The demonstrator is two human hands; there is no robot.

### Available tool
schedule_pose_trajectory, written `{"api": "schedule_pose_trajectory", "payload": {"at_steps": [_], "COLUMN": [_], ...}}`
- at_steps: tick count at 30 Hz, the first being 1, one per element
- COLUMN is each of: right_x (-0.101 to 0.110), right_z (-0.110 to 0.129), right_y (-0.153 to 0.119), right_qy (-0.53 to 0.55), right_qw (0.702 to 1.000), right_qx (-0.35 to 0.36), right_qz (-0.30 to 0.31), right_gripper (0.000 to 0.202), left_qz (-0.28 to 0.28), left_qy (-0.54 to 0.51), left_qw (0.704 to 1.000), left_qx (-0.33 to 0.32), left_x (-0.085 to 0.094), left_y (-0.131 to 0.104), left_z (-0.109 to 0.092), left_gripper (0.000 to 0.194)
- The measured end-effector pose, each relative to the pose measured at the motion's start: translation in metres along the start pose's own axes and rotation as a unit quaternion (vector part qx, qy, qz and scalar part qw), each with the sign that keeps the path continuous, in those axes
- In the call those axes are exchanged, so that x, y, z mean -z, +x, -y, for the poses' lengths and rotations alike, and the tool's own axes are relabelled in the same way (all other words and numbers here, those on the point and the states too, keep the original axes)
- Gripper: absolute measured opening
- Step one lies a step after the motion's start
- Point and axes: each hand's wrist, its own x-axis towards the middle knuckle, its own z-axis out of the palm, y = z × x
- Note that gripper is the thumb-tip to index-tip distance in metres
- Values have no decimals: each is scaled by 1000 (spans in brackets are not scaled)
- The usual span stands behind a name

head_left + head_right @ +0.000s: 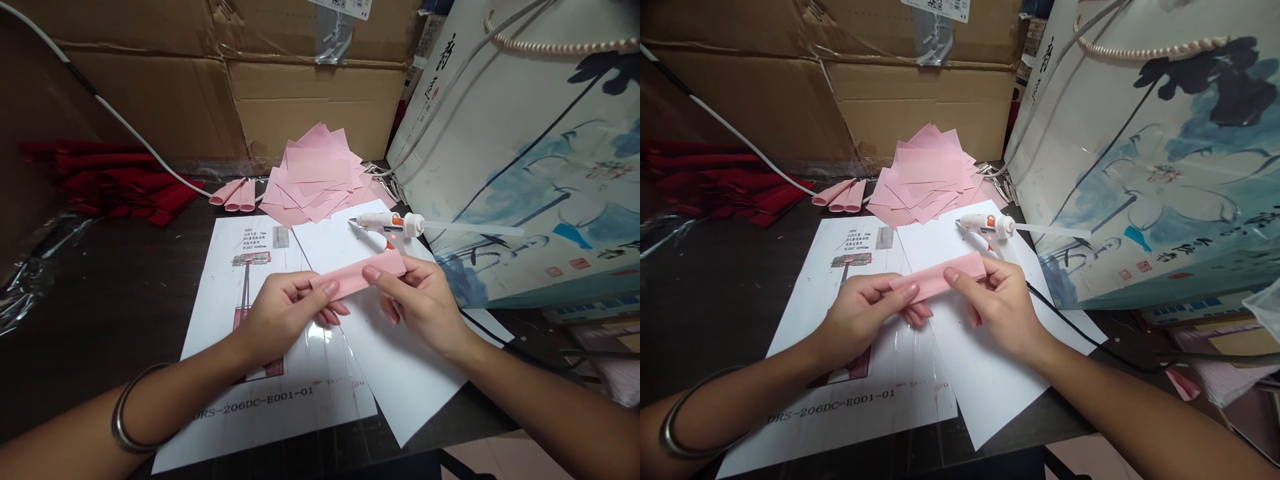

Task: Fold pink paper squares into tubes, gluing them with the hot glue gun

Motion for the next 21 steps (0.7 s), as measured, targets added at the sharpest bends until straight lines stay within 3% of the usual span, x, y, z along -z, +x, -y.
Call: {"api": "schedule_pose_trajectory", "payload": {"at_steps": [5,14,21], "right_x": [1,5,4], "right_z": [1,-8,-4], "right_y": [2,5,4], "right_qy": [-19,0,-22], "right_qw": [1000,999,1000], "right_qx": [-22,-29,-17], "right_qz": [0,-21,-3], "right_gripper": [20,25,22], "left_qz": [-65,-85,-117], "left_qy": [-8,-35,4], "left_qw": [998,996,993], "left_qx": [-11,16,-24], "left_x": [-1,0,1], "left_y": [1,6,4], "left_z": [-1,1,0], "left_gripper": [20,18,19]}}
